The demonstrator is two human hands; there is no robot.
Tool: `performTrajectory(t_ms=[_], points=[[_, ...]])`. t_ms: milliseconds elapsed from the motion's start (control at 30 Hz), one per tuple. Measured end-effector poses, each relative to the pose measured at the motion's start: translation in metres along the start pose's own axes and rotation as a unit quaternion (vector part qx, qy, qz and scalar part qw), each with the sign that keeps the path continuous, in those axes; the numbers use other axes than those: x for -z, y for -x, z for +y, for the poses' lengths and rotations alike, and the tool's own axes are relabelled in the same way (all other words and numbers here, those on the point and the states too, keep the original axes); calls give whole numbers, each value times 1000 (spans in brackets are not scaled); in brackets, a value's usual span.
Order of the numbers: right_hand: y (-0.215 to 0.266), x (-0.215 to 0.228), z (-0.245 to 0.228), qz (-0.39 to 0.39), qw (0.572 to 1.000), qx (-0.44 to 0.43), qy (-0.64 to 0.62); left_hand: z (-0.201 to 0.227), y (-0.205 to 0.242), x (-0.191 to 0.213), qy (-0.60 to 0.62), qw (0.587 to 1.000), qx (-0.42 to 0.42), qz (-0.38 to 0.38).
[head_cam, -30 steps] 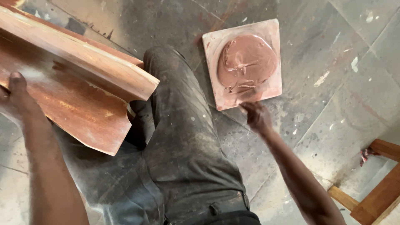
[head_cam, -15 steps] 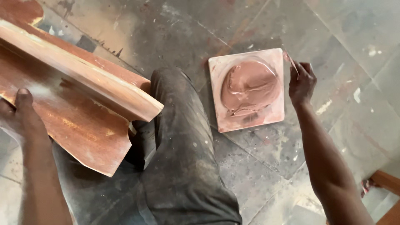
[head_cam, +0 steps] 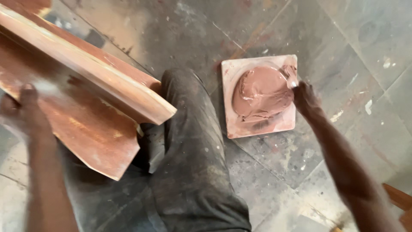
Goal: The person scoops pink wood filler from a container and spreads it onto a square wooden board using a putty knife. They then apply the filler to the grooves and edges of a carved wooden piece, smoothing it into the crevices.
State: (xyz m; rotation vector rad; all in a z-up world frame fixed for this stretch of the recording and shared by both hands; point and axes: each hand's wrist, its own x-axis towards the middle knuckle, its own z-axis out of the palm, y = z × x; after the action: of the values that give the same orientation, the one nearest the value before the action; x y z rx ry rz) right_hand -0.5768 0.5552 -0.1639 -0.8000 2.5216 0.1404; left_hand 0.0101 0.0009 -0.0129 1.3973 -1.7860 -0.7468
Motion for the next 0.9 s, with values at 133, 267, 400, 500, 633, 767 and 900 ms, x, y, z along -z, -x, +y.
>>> performTrajectory(t_ms=[133,267,400,500,633,767,900], points=[[7,20,20,-43,993,-27,109,15,6,3,-37,999,-2,-5],[25,16,27,13,999,-18,-41,28,10,0,-45,999,0,1],[44,-9,12,-9,976,-89,-197,34,5,-4,-78,997,6,28],[73,-36,-7,-29,913,-156,-375,34,7,-2,-82,996,12,31],[99,-68,-64,-31,772,-225,-594,34,5,-6,-88,995,52,24],[90,-95,-122,83,693,-329,-636,36,8,-8,-71,997,-3,28],[76,-81,-112,214,606,-228,-732,45,11,-5,-43,999,20,23]])
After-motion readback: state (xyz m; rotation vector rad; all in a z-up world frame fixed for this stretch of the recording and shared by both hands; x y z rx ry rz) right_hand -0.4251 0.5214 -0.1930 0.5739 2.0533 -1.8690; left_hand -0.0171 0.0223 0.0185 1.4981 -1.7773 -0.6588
